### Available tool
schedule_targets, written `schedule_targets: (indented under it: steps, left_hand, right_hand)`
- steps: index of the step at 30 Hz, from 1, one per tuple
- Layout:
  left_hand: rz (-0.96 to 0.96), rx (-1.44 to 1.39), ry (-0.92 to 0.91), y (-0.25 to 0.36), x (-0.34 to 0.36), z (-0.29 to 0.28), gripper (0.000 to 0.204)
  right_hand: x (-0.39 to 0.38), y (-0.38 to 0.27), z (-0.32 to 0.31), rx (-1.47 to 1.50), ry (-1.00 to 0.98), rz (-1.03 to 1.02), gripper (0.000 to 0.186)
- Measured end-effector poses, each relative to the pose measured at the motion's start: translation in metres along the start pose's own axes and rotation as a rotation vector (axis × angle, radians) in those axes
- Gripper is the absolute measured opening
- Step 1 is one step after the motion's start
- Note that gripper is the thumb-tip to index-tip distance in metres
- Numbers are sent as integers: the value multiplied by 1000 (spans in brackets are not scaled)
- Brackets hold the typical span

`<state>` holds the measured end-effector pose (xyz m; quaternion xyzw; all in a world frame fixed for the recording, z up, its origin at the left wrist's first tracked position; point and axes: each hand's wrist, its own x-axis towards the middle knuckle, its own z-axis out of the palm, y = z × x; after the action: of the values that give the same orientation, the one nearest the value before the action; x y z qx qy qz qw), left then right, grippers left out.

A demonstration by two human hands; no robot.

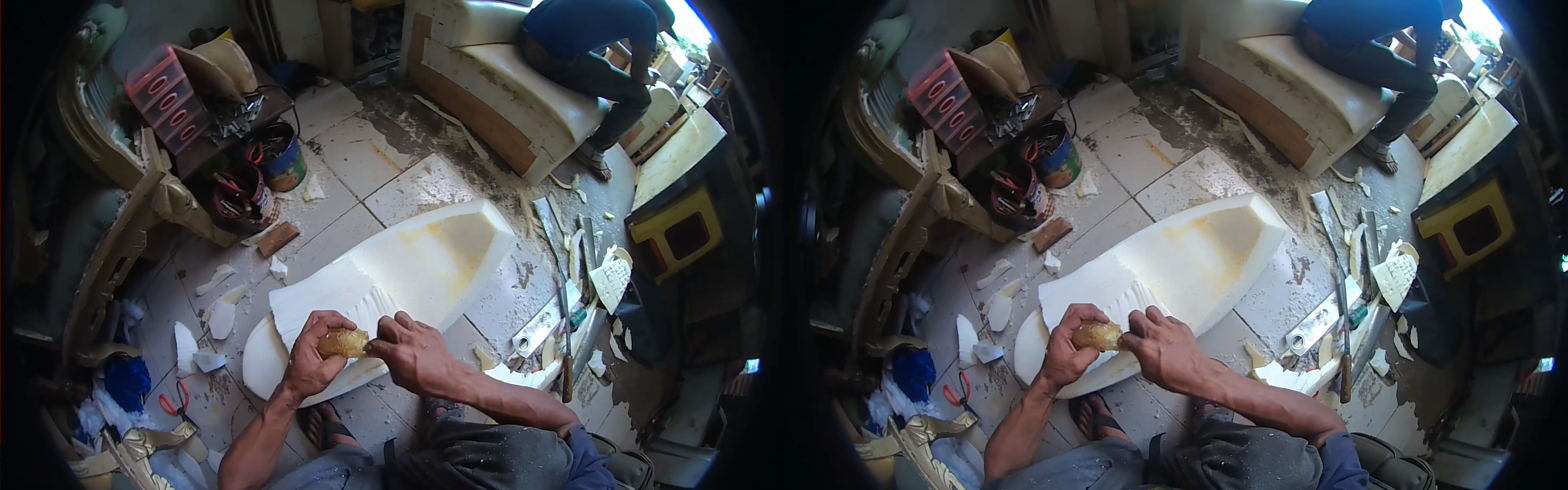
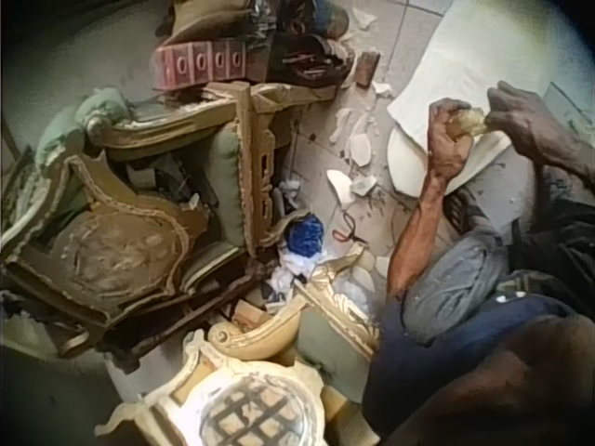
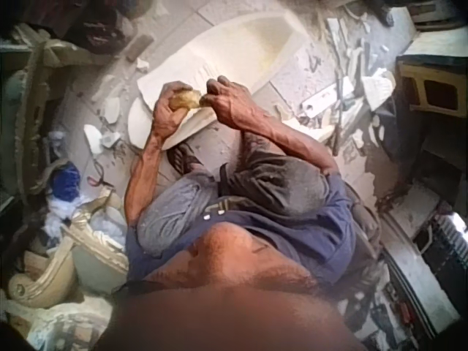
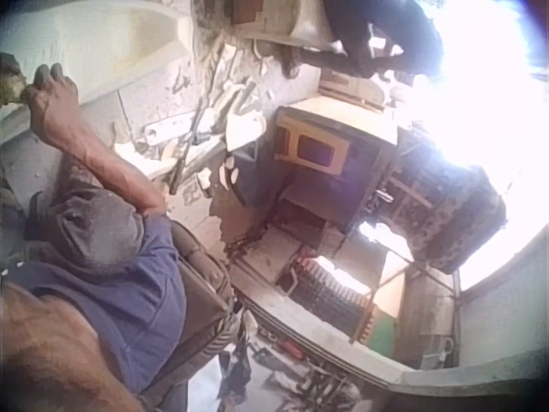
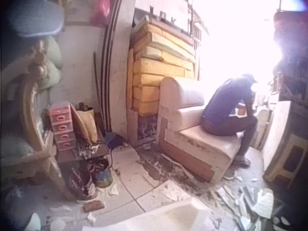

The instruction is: The person shapes and attaches foam padding to a furniture component by hand and using a knife. They trim excess foam with the knife and apply adhesive from a container to secure the foam layers together.

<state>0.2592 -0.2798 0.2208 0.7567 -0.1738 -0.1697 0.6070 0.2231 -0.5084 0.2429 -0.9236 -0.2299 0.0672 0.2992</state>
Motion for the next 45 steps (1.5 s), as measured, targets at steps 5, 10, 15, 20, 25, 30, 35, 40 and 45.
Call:
schedule_targets:
  steps: [5,10,15,20,25,30,35,40,45]
  left_hand:
    - [-151,-390,186,-31,1,-20,51]
    - [-196,-436,127,-58,-11,1,55]
    - [-211,-508,187,-55,-12,2,55]
    - [-188,-510,222,-58,-18,0,57]
    - [-176,-530,222,-65,-22,4,57]
    - [-148,-526,235,-70,-19,4,57]
    - [-173,-555,221,-67,-22,14,57]
    - [-165,-517,174,-59,-8,-2,58]
    - [-120,-495,142,-18,-4,-16,63]
  right_hand:
    - [-16,113,-21,292,136,210,21]
    - [5,223,-56,-139,713,588,16]
    - [37,250,-39,-308,752,658,27]
    - [59,232,-5,-374,538,361,22]
    - [38,245,-29,-460,875,456,16]
    - [33,241,-6,-336,609,167,15]
    - [10,253,-21,-409,764,434,14]
    - [21,185,-20,1,440,398,12]
    - [28,33,-26,449,273,-53,25]
